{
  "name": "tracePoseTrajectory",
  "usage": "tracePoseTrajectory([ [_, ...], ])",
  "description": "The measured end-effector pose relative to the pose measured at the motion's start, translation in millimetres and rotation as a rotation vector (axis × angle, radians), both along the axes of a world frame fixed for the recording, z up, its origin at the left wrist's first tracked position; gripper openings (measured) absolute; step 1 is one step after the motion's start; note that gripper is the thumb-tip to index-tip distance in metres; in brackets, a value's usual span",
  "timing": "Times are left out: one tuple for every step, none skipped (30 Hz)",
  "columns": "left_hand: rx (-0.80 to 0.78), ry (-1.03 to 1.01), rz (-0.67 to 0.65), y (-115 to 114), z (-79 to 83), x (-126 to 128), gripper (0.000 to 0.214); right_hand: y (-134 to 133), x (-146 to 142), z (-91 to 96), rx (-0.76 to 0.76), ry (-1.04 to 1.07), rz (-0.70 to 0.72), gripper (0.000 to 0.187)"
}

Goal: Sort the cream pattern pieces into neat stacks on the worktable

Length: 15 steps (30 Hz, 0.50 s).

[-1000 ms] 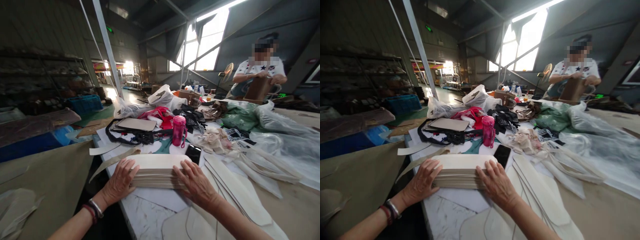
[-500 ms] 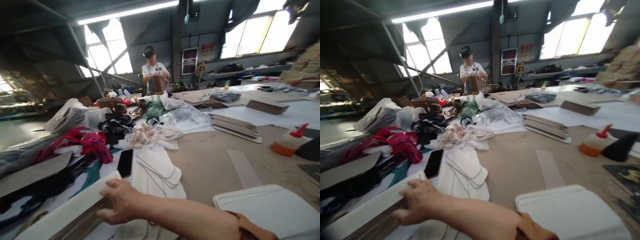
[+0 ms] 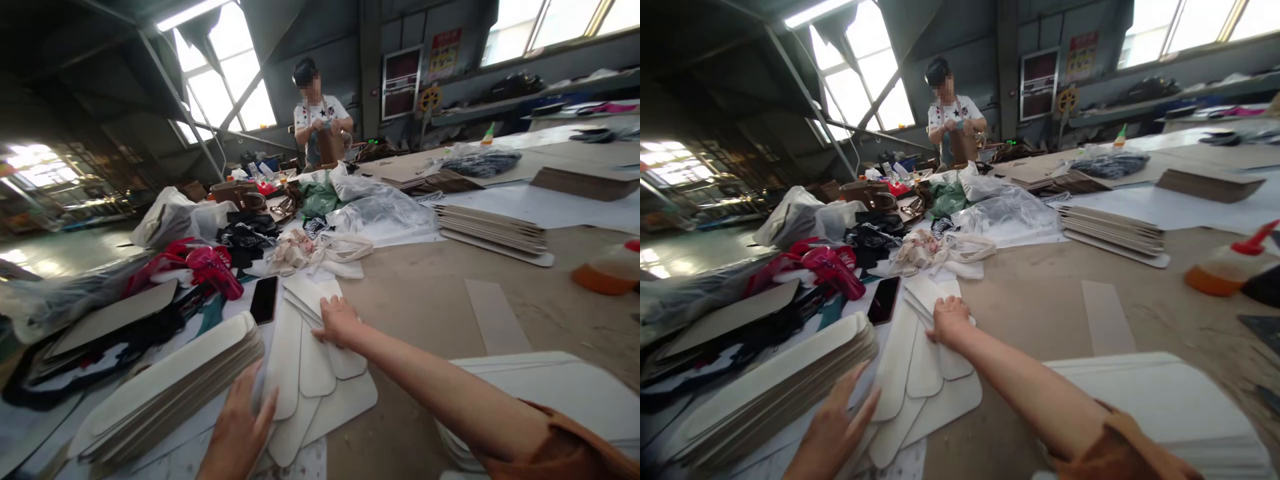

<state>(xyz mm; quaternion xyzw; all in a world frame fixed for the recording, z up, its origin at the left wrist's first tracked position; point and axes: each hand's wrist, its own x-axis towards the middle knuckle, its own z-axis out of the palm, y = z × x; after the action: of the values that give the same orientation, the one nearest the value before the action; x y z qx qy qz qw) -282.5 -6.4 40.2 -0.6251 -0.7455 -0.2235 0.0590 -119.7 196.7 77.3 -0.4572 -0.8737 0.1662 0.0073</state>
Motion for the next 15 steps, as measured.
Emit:
tracePoseTrajectory([
  [-0.092,-0.094,0.079,15,-6.5,8,0.048,-1,-3,0.0,0.002,-0.007,0.000,0.065],
  [-0.138,-0.134,0.124,29,-11.2,14,0.053,-1,-5,1.0,0.004,-0.012,0.006,0.061],
  [-0.161,-0.152,0.156,42,-13.8,18,0.054,-2,-6,2.7,0.006,-0.014,0.016,0.058],
  [-0.189,-0.173,0.188,52,-14.3,20,0.054,-1,-6,4.6,0.007,-0.011,0.031,0.057],
  [-0.201,-0.179,0.204,59,-13.1,21,0.055,0,-5,6.6,0.007,-0.004,0.047,0.055],
  [-0.217,-0.194,0.217,64,-10.4,21,0.056,3,-3,8.4,0.005,0.006,0.061,0.053],
  [-0.235,-0.215,0.226,68,-6.9,20,0.057,7,1,10.0,0.002,0.016,0.069,0.049],
  [-0.253,-0.243,0.231,70,-3.1,19,0.058,12,6,11.3,-0.005,0.026,0.067,0.044],
  [-0.271,-0.279,0.239,73,0.7,17,0.059,17,12,12.5,-0.012,0.033,0.056,0.039],
  [-0.288,-0.324,0.248,75,4.1,15,0.060,23,18,13.6,-0.018,0.038,0.036,0.035],
  [-0.303,-0.376,0.258,77,6.9,13,0.059,27,25,14.7,-0.022,0.039,0.012,0.033],
  [-0.317,-0.435,0.268,79,9.1,12,0.058,31,31,15.8,-0.025,0.037,-0.013,0.031],
  [-0.328,-0.497,0.276,81,10.8,11,0.055,33,37,17.0,-0.026,0.032,-0.036,0.031],
  [-0.336,-0.560,0.279,84,12.0,11,0.051,32,42,18.0,-0.028,0.024,-0.054,0.030],
  [-0.342,-0.622,0.279,86,12.9,12,0.047,30,46,19.0,-0.033,0.015,-0.067,0.029],
])
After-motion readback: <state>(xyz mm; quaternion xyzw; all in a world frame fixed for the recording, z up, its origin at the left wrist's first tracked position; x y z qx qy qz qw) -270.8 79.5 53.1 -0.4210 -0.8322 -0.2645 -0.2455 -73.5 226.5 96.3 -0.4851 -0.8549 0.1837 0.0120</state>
